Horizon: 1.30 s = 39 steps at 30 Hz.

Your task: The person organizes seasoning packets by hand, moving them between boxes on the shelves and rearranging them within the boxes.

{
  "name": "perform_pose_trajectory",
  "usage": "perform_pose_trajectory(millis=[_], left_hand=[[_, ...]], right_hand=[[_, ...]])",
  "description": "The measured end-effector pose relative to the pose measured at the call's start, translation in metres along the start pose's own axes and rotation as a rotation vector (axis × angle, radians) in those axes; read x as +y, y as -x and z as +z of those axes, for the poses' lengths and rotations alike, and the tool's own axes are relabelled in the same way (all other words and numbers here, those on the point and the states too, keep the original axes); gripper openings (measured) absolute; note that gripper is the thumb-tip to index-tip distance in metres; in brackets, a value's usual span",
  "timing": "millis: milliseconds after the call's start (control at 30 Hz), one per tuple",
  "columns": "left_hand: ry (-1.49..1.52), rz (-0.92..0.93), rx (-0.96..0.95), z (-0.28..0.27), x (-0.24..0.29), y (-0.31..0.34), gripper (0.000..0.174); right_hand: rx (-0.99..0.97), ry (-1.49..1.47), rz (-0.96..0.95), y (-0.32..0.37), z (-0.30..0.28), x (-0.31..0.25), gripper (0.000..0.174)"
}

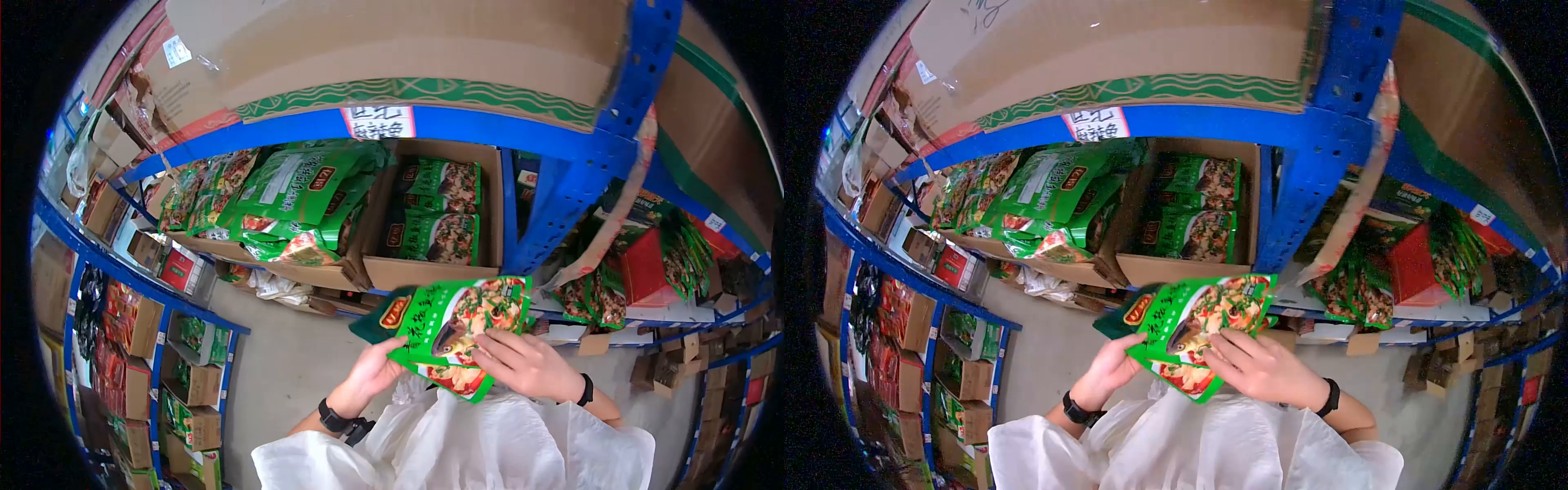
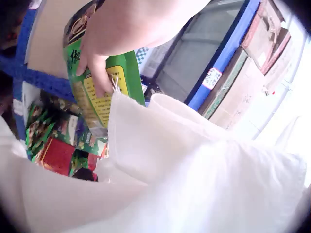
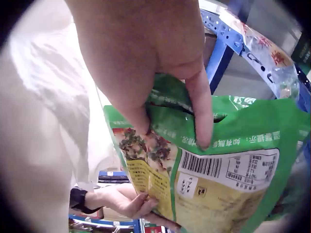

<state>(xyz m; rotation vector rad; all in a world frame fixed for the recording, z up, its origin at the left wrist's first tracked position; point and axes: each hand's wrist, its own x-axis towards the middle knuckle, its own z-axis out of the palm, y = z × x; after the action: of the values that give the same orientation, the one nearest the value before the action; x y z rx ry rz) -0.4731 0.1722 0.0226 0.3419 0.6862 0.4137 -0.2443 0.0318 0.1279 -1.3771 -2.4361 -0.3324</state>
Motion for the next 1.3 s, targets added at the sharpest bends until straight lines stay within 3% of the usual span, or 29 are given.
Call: perform_pose_trajectory(millis=[200,333,433,633,667,767,900,1133,1167,1200,1300], left_hand=[[-0.142,0.226,0.004,0.012,0.044,-0.035,0.034],[-0.134,0.191,-0.112,0.016,0.067,-0.056,0.033],[-0.174,0.181,-0.150,0.017,0.081,-0.066,0.031],[-0.232,0.174,-0.081,0.001,0.104,-0.054,0.028],[-0.245,0.209,-0.089,-0.003,0.107,-0.054,0.028],[-0.265,0.208,-0.093,-0.013,0.112,-0.066,0.029],[-0.225,0.206,-0.090,-0.011,0.103,-0.100,0.027],[-0.097,0.258,0.128,0.025,0.085,-0.176,0.023],[-0.103,0.275,0.132,0.031,0.088,-0.184,0.024],[-0.116,0.249,0.038,0.028,0.092,-0.199,0.047],[-0.172,0.241,0.178,0.056,0.108,-0.216,0.065]], right_hand=[[0.009,-0.038,0.278,-0.010,0.041,-0.010,0.039],[0.111,-0.057,0.474,-0.028,0.050,-0.019,0.049],[0.064,0.046,0.587,-0.045,0.059,-0.029,0.046],[0.098,0.121,0.593,-0.077,0.064,-0.038,0.044],[0.106,0.083,0.628,-0.079,0.072,-0.039,0.050],[-0.026,0.097,0.756,-0.088,0.090,-0.039,0.055],[-0.145,0.245,0.871,-0.086,0.111,-0.030,0.063],[-0.106,0.326,0.986,-0.098,0.134,0.006,0.063],[-0.077,0.347,0.977,-0.100,0.139,0.017,0.062],[-0.051,0.432,0.973,-0.103,0.150,0.031,0.059],[-0.128,0.549,1.094,-0.113,0.175,0.069,0.054]])
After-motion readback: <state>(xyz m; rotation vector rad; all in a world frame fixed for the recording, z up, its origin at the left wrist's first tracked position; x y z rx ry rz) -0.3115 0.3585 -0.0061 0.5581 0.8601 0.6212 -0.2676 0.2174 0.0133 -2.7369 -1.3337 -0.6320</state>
